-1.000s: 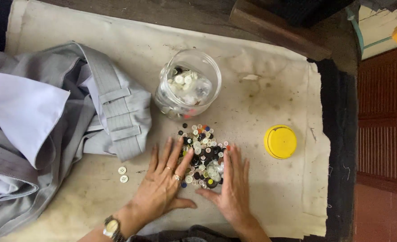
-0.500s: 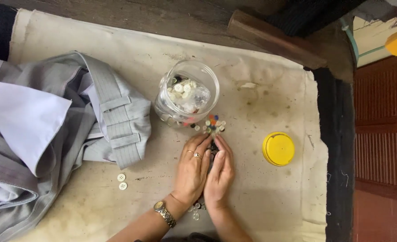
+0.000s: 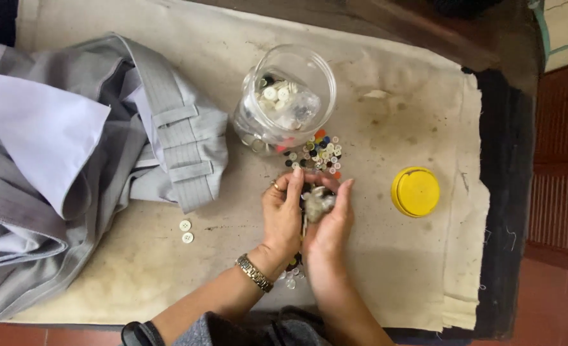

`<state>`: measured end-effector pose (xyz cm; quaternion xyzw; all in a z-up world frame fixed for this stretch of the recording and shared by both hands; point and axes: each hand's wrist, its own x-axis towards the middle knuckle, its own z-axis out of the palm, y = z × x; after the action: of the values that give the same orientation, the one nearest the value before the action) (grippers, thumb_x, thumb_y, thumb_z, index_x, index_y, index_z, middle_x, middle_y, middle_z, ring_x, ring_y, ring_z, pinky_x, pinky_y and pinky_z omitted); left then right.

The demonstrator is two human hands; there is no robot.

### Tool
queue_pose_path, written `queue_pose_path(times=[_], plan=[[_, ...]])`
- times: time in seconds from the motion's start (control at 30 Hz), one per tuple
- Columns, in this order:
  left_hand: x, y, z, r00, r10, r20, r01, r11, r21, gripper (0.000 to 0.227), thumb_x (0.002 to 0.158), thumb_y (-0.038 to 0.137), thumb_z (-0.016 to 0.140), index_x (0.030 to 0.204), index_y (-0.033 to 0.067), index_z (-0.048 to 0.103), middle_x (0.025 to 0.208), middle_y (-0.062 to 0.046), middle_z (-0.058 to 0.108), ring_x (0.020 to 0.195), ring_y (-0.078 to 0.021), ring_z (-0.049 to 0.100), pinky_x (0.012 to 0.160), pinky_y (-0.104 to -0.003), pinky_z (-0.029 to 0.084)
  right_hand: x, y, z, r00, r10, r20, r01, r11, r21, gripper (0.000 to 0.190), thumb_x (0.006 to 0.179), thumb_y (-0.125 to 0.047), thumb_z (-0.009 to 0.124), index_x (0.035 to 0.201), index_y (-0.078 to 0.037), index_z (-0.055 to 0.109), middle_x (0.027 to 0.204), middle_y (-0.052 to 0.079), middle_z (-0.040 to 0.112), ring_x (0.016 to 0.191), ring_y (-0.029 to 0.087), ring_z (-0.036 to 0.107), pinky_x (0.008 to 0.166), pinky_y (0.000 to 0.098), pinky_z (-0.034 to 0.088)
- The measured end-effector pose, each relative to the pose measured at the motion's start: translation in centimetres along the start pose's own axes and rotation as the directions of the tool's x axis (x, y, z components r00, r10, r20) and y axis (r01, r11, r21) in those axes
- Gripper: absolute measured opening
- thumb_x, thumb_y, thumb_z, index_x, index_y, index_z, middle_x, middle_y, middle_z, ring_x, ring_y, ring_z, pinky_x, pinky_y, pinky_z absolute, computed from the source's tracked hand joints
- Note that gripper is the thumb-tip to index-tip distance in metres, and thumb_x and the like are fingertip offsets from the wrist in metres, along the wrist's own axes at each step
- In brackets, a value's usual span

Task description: The person opens a clear jar containing assorted buttons, pours them onto a work surface, and sorts them by hand. They remove a small plastic bag of white buttons, place it aside, then gather the remaining buttons back into the jar and close it.

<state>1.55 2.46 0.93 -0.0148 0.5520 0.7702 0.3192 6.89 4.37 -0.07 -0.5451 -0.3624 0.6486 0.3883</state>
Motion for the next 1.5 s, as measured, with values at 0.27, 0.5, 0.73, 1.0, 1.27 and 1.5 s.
queue_pose_path(times=[0.27,0.5,0.73,1.0,1.27,1.5], plan=[[-1.2,1.0,0.5,0.965,-0.240,-0.107,0.228,0.967,-0.110,0.044,0.096,0.035,0.059,0.069,0.0023,0.067,0.061,-0.006,0.063,0.059,-0.0120,0.054,0.057,-0.022,0.042,0.8,-0.2,-0.5,0.970,0.220,0.107,-0.244,0.858,0.453,0.040,0.091,-0.046,0.056,0.069,-0.013,0.056,0.080,0.010,0.065,0.085,0.026,0.065,0.086,0.0397,0.049],[-2.7,8.3,4.5,0.994,-0.054,0.091,0.068,0.984,-0.162,0.039,0.096,0.028,0.053,0.061,0.0108,0.055,0.059,0.000,0.056,0.058,-0.0100,0.048,0.059,-0.029,0.041,-0.9,-8.4,2.0,0.989,0.000,0.150,-0.084,0.832,0.549,0.046,0.097,-0.042,0.052,0.063,-0.012,0.048,0.067,0.003,0.052,0.070,0.019,0.053,0.079,0.0374,0.044],[2.9,17.1,8.5,0.982,0.190,0.023,-0.187,0.979,-0.079,0.042,0.087,0.046,0.050,0.061,0.0138,0.055,0.055,0.003,0.055,0.054,-0.0055,0.050,0.054,-0.025,0.043,3.9,-12.8,8.9,0.973,-0.169,0.159,0.082,0.890,0.449,0.043,0.097,-0.042,0.050,0.068,-0.011,0.048,0.070,0.005,0.053,0.070,0.019,0.053,0.076,0.0351,0.045],[7.0,16.0,7.9,0.808,0.589,-0.012,-0.588,0.808,0.045,0.038,0.091,0.037,0.046,0.061,0.0146,0.048,0.061,0.005,0.052,0.064,-0.0036,0.047,0.068,-0.024,0.043,4.5,-13.6,13.7,0.943,-0.269,0.196,0.201,0.930,0.308,0.039,0.097,-0.040,0.050,0.073,-0.010,0.051,0.075,0.006,0.056,0.072,0.020,0.057,0.076,0.0327,0.048],[6.8,15.5,7.3,0.705,0.708,0.035,-0.704,0.693,0.155,0.033,0.093,0.030,0.043,0.063,0.0150,0.044,0.063,0.004,0.045,0.065,-0.0075,0.043,0.067,-0.027,0.040,3.6,-13.8,13.4,0.885,-0.397,0.245,0.357,0.914,0.193,0.037,0.097,-0.039,0.050,0.078,-0.008,0.054,0.079,0.007,0.059,0.074,0.020,0.060,0.076,0.0303,0.051],[7.0,15.5,7.1,0.737,0.675,0.016,-0.671,0.730,0.127,0.037,0.094,0.038,0.038,0.068,0.0142,0.051,0.067,0.004,0.056,0.066,-0.0081,0.053,0.065,-0.026,0.047,3.2,-14.4,13.5,0.786,-0.526,0.324,0.522,0.846,0.109,0.035,0.097,-0.038,0.050,0.083,-0.007,0.057,0.084,0.008,0.062,0.077,0.020,0.064,0.075,0.0277,0.054]])
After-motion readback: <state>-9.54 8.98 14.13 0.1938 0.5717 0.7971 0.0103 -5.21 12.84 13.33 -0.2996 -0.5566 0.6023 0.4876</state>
